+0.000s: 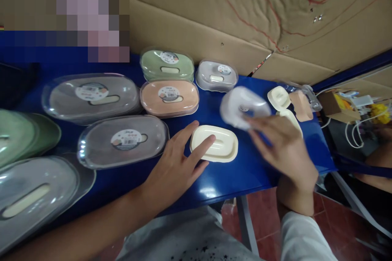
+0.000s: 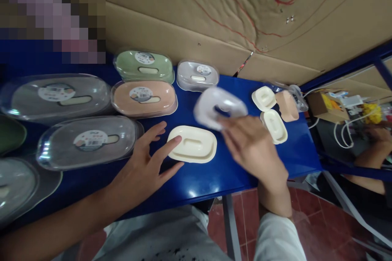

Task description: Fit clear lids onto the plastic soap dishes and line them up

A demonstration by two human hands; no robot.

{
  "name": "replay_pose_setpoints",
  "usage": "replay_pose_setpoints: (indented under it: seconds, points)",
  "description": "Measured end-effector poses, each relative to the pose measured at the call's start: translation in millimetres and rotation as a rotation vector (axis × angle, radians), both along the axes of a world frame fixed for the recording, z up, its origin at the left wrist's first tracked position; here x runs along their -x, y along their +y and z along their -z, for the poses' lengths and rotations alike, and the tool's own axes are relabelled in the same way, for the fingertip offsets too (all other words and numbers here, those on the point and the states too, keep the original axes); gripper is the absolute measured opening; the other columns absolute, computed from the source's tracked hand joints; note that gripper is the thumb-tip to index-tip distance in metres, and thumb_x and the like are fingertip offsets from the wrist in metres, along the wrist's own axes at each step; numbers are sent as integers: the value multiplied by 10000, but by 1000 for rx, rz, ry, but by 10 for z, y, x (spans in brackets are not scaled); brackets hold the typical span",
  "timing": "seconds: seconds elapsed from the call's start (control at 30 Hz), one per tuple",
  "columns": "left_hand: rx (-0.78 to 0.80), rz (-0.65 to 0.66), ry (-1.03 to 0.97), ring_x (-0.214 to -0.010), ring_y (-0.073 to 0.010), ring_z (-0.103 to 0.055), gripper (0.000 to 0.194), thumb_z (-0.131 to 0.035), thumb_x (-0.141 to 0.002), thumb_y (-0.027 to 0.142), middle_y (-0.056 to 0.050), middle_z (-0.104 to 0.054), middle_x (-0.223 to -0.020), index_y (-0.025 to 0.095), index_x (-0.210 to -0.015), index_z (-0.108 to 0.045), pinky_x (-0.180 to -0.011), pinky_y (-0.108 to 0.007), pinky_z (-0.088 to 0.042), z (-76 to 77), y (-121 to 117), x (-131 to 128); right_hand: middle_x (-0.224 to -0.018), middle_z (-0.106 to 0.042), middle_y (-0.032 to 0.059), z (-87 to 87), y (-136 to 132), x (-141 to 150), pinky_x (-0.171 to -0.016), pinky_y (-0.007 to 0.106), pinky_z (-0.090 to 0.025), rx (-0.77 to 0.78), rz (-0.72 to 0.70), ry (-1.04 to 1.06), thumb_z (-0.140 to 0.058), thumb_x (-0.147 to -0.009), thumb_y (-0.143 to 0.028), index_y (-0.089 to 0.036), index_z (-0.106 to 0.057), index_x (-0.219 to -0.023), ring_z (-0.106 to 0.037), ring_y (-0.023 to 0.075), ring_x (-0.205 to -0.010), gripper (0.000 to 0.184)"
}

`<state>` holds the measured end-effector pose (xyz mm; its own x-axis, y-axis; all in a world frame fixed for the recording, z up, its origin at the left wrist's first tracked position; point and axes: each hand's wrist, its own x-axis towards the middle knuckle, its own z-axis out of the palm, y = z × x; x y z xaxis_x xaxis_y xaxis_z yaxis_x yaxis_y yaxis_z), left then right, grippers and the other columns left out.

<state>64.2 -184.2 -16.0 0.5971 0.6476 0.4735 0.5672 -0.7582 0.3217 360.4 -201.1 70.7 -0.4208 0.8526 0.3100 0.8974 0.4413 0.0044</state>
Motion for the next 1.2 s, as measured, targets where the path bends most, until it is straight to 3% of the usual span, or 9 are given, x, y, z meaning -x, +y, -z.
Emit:
replay_pose_setpoints:
  seconds: [0.1,0.23,0.4,0.5,0.6,0.73,0.83,0.97,1.2]
  points:
    - [35,12,23,-1539,-428,-464,627,-680,-1017,203,-281,-339,-1684,213,-1591,-427,-1141,-585,-558,17,28,8,-1148,-794,105,75,-160,409,-875,413,-592,160,-237,-144,-607,-1042,-126,-150,-685,-1372,-727,249,-1013,340]
    - [93,87,79,-1576,-424,-424,520,-618,-1048,173,-246,-359,-1711,199,-1554,-506,-1183,-608,-527,72,71,35,-1134,-800,103,188,-202,613,-871,395,-593,155,-372,-250,-593,-1058,-134,-113,-703,-1337,-713,237,-1000,301]
    - [150,90,81,-1591,-423,-408,536,-629,-1063,272,-258,-336,-1729,177,-1572,-489,-1197,-609,-520,96,68,32,-1342,-751,135,279,-59,542,-1011,417,-594,263,-331,-112,-577,-1075,-152,-129,-690,-1349,-692,255,-1204,297]
    - [142,89,83,-1567,-429,-442,503,-620,-1066,274,-260,-362,-1709,172,-1547,-513,-1186,-609,-533,59,62,23,-1415,-717,105,329,100,319,-1086,419,-583,325,-362,102,-626,-1083,-298,-215,-629,-1471,-677,237,-1287,396]
    - [133,68,86,-1512,-417,-512,450,-611,-1061,223,-243,-425,-1671,178,-1504,-549,-1167,-597,-553,4,62,26,-1626,-557,85,415,312,-45,-1237,575,-469,290,-102,217,-681,-1044,-455,-358,-464,-1634,-526,323,-1506,636]
    - [180,41,34,-1442,-377,-580,480,-619,-1050,209,-225,-508,-1602,170,-1516,-513,-1161,-564,-563,-48,71,30,-1734,-408,117,512,522,-443,-1280,689,-371,342,173,201,-697,-999,-587,-367,-378,-1684,-397,395,-1599,787]
    - [219,19,-22,-1442,-355,-579,585,-634,-1038,202,-226,-528,-1579,163,-1580,-415,-1178,-540,-553,-46,74,22,-1646,-524,136,441,505,-423,-1267,641,-416,348,110,291,-738,-980,-568,-326,-478,-1625,-496,357,-1537,737]
    - [205,-35,-95,-1520,-399,-503,817,-672,-1017,222,-284,-431,-1637,148,-1681,-201,-1187,-565,-538,-5,62,9,-1636,-521,134,303,313,-51,-1236,622,-456,447,-89,292,-768,-958,-567,-336,-421,-1656,-504,357,-1518,813]
    - [186,-57,-89,-1489,-403,-536,849,-636,-1053,316,-264,-465,-1623,198,-1719,-123,-1168,-583,-542,55,63,-1,-1560,-501,170,422,164,307,-1165,631,-489,327,-191,102,-732,-963,-617,-330,-366,-1687,-514,394,-1433,860]
